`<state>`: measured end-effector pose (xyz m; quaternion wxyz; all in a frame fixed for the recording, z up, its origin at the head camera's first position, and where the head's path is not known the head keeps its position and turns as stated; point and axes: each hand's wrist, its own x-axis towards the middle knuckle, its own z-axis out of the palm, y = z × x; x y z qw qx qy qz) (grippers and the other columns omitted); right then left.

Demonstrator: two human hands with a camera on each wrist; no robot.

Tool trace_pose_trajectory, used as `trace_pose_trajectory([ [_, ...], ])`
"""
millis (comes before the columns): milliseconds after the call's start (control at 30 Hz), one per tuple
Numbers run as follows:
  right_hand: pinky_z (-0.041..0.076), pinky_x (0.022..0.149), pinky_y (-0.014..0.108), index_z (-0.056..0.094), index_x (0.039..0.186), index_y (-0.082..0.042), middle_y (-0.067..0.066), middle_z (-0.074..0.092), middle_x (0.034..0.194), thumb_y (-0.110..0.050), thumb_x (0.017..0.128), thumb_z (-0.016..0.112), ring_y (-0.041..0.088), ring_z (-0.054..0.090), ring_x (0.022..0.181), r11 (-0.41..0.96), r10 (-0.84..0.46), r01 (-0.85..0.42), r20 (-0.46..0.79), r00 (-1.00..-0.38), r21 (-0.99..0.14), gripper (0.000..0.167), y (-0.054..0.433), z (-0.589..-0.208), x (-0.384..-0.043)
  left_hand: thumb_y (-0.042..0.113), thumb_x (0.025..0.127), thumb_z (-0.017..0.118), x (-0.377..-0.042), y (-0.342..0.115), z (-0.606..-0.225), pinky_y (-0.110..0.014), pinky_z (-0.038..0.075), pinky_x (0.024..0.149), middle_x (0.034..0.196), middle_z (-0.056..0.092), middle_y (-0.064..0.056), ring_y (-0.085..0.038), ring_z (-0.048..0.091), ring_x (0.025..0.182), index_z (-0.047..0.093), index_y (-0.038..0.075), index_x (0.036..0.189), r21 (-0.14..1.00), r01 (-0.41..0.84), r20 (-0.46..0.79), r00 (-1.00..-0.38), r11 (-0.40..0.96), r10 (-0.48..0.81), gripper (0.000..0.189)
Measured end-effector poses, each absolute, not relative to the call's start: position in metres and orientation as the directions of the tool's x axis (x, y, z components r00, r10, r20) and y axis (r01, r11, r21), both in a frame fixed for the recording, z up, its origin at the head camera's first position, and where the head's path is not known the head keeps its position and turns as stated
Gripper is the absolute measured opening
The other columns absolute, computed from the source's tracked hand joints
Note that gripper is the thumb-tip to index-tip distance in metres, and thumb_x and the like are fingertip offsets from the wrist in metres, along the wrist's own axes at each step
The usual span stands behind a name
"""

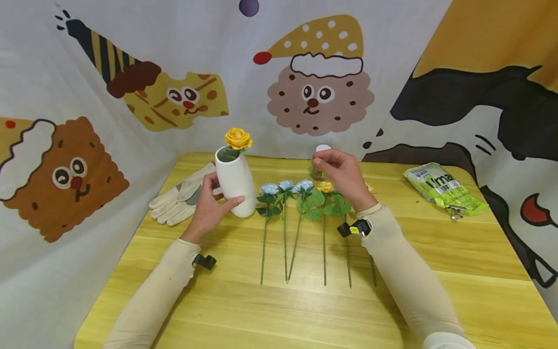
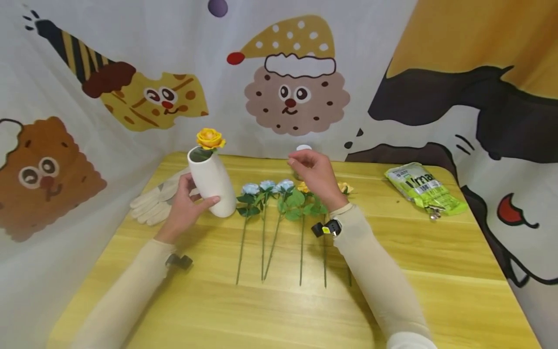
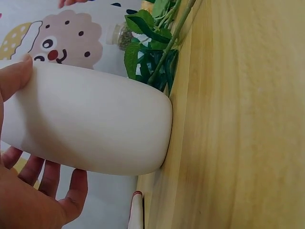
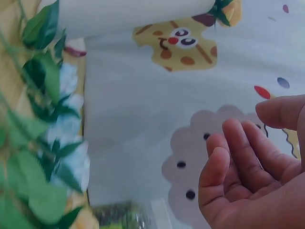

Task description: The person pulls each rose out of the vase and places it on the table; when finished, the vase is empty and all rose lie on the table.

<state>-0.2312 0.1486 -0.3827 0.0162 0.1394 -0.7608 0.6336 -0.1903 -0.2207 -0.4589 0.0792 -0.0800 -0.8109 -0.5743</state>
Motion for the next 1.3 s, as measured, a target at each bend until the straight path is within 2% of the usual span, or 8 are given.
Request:
trace_pose_trajectory([
  [167, 0.056, 0.075, 0.026, 0.075, 0.122, -0.007, 0.004, 0.072, 0.111, -0.026, 0.103, 0.072, 0.014, 0.066, 0.094, 0.078, -0.236, -0.254, 0.230, -0.944, -0.964, 0.028, 0.125, -0.376, -0.235, 0.026, 0.089, 0.088, -0.191, -0.221, -0.460, -0.054, 0.046, 0.107, 0.146, 0.047, -0.013, -0.029, 0.049, 0.130, 0.035, 0.012, 0.153, 0.912, 0.249, 0.249, -0.967, 0.324, 0.042, 0.084],
  [300, 0.057, 0.078, 0.028, 0.076, 0.123, -0.010, 0.007, 0.074, 0.120, -0.026, 0.102, 0.072, 0.017, 0.067, 0.101, 0.087, -0.261, -0.267, 0.237, -0.936, -0.960, 0.027, 0.106, -0.370, -0.237, 0.025, 0.089, 0.087, -0.192, -0.220, -0.461, -0.054, 0.047, 0.106, 0.145, 0.047, -0.013, -0.031, 0.049, 0.131, 0.034, 0.011, 0.153, 0.911, 0.267, 0.263, -0.963, 0.314, 0.057, 0.084],
  [467, 0.057, 0.084, 0.034, 0.076, 0.126, -0.012, 0.007, 0.074, 0.126, -0.026, 0.103, 0.071, 0.022, 0.067, 0.110, 0.095, -0.303, -0.282, 0.242, -0.922, -0.955, 0.027, 0.079, -0.364, -0.238, 0.025, 0.090, 0.086, -0.192, -0.221, -0.461, -0.053, 0.047, 0.107, 0.146, 0.047, -0.012, -0.027, 0.050, 0.130, 0.034, 0.011, 0.154, 0.911, 0.264, 0.259, -0.964, 0.315, 0.060, 0.084],
  [667, 0.058, 0.094, 0.041, 0.070, 0.136, -0.010, 0.008, 0.071, 0.135, -0.029, 0.105, 0.068, 0.023, 0.066, 0.119, 0.105, -0.389, -0.305, 0.243, -0.889, -0.947, 0.036, 0.046, -0.360, -0.242, 0.024, 0.090, 0.086, -0.191, -0.221, -0.459, -0.052, 0.047, 0.107, 0.147, 0.047, -0.012, -0.024, 0.050, 0.129, 0.033, 0.011, 0.154, 0.915, 0.247, 0.243, -0.969, 0.320, 0.051, 0.084],
  [933, 0.057, 0.096, 0.043, 0.061, 0.147, -0.009, 0.009, 0.064, 0.147, -0.034, 0.109, 0.060, 0.026, 0.063, 0.130, 0.122, -0.428, -0.229, 0.158, -0.890, -0.966, 0.045, 0.019, -0.357, -0.245, 0.025, 0.090, 0.086, -0.191, -0.219, -0.458, -0.053, 0.047, 0.107, 0.148, 0.046, -0.012, -0.029, 0.049, 0.131, 0.033, 0.012, 0.155, 0.915, 0.246, 0.241, -0.969, 0.319, 0.057, 0.085],
  [1167, 0.057, 0.096, 0.043, 0.059, 0.152, -0.016, 0.003, 0.063, 0.151, -0.032, 0.110, 0.056, 0.020, 0.063, 0.130, 0.073, -0.452, -0.207, 0.152, -0.879, -0.976, 0.045, 0.003, -0.361, -0.245, 0.026, 0.090, 0.086, -0.192, -0.220, -0.461, -0.055, 0.047, 0.107, 0.147, 0.046, -0.013, -0.029, 0.049, 0.131, 0.033, 0.012, 0.154, 0.912, 0.252, 0.249, -0.967, 0.324, 0.052, 0.084],
  [1300, 0.055, 0.097, 0.046, 0.062, 0.150, -0.016, 0.000, 0.062, 0.152, -0.033, 0.110, 0.056, 0.019, 0.062, 0.128, 0.056, -0.450, -0.194, 0.149, -0.880, -0.979, 0.043, -0.003, -0.361, -0.243, 0.028, 0.091, 0.085, -0.192, -0.219, -0.461, -0.055, 0.046, 0.108, 0.148, 0.046, -0.012, -0.028, 0.049, 0.131, 0.033, 0.012, 0.154, 0.913, 0.248, 0.245, -0.968, 0.325, 0.051, 0.084],
])
